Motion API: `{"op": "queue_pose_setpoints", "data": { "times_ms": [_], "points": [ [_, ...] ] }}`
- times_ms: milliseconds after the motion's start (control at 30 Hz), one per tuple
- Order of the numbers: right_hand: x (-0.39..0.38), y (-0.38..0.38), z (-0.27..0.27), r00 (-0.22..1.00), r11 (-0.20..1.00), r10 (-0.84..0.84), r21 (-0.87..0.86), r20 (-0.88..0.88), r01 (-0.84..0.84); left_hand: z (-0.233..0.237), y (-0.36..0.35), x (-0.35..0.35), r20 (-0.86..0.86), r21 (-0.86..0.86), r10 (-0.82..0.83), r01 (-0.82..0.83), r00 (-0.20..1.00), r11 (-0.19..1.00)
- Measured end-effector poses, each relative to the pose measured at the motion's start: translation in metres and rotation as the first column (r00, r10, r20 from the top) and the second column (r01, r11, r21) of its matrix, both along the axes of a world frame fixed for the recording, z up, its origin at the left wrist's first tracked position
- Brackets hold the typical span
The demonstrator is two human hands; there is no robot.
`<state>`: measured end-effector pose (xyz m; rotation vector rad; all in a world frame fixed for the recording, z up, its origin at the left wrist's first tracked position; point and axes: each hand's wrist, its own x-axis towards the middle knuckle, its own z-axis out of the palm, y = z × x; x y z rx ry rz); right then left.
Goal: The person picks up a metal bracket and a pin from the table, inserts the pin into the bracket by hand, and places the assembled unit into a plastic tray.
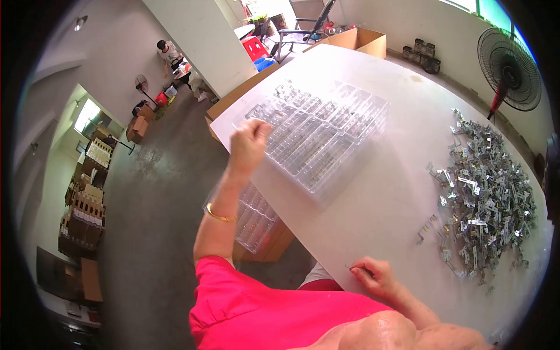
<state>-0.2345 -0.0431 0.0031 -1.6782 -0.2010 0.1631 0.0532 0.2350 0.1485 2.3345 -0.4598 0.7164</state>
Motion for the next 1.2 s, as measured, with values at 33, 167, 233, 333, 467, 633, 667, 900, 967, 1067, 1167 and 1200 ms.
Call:
{"op": "queue_pose_setpoints", "data": {
  "times_ms": [33, 167, 233, 333, 467, 633, 667, 900, 967, 1067, 1167, 1200],
  "points": [
    [0.000, -0.001, -0.001, 1.000, 1.000, 0.006, -0.023, 0.025, -0.005, 0.002, 0.016, 0.021, -0.027, 0.018, 0.074, -0.073, 0.997, 0.997],
    [0.000, -0.002, 0.000, 0.999, 0.998, 0.033, -0.051, 0.008, -0.032, -0.001, 0.054, 0.081, -0.050, 0.129, 0.176, -0.169, 0.983, 0.977],
    [-0.001, -0.003, 0.003, 0.999, 0.998, 0.032, -0.061, 0.003, -0.032, -0.014, 0.067, 0.109, -0.027, 0.245, 0.211, -0.198, 0.977, 0.949],
    [-0.001, -0.003, 0.002, 1.000, 0.999, 0.024, -0.047, -0.015, -0.025, -0.030, 0.074, 0.136, -0.094, 0.275, 0.260, -0.226, 0.961, 0.935],
    [0.000, -0.004, 0.006, 0.997, 0.998, 0.031, -0.045, -0.076, -0.034, -0.043, 0.073, 0.155, -0.160, 0.345, 0.321, -0.251, 0.934, 0.904],
    [0.002, -0.005, 0.002, 0.998, 0.998, 0.047, -0.038, -0.040, -0.049, -0.047, 0.071, 0.161, -0.164, 0.443, 0.299, -0.201, 0.940, 0.874],
    [0.003, -0.005, 0.003, 0.998, 0.998, 0.053, -0.042, -0.028, -0.054, -0.047, 0.070, 0.161, -0.159, 0.452, 0.291, -0.193, 0.943, 0.871],
    [0.002, -0.007, 0.002, 0.997, 0.996, 0.073, -0.048, -0.001, -0.073, -0.049, 0.066, 0.158, -0.147, 0.511, 0.329, -0.213, 0.933, 0.833],
    [0.001, -0.007, 0.002, 0.996, 0.997, 0.074, -0.035, -0.052, -0.075, -0.053, 0.067, 0.158, -0.108, 0.502, 0.307, -0.215, 0.945, 0.838],
    [-0.001, -0.005, 0.000, 0.997, 0.998, 0.056, -0.019, -0.051, -0.057, -0.053, 0.062, 0.153, -0.133, 0.489, 0.301, -0.202, 0.944, 0.848],
    [-0.001, -0.003, -0.001, 0.999, 0.999, 0.038, -0.029, 0.007, -0.037, -0.053, 0.058, 0.146, -0.052, 0.509, 0.298, -0.232, 0.953, 0.829],
    [-0.001, -0.003, -0.003, 1.000, 0.999, 0.023, -0.028, -0.006, -0.023, -0.050, 0.057, 0.144, -0.007, 0.504, 0.272, -0.232, 0.962, 0.832]
  ]
}}
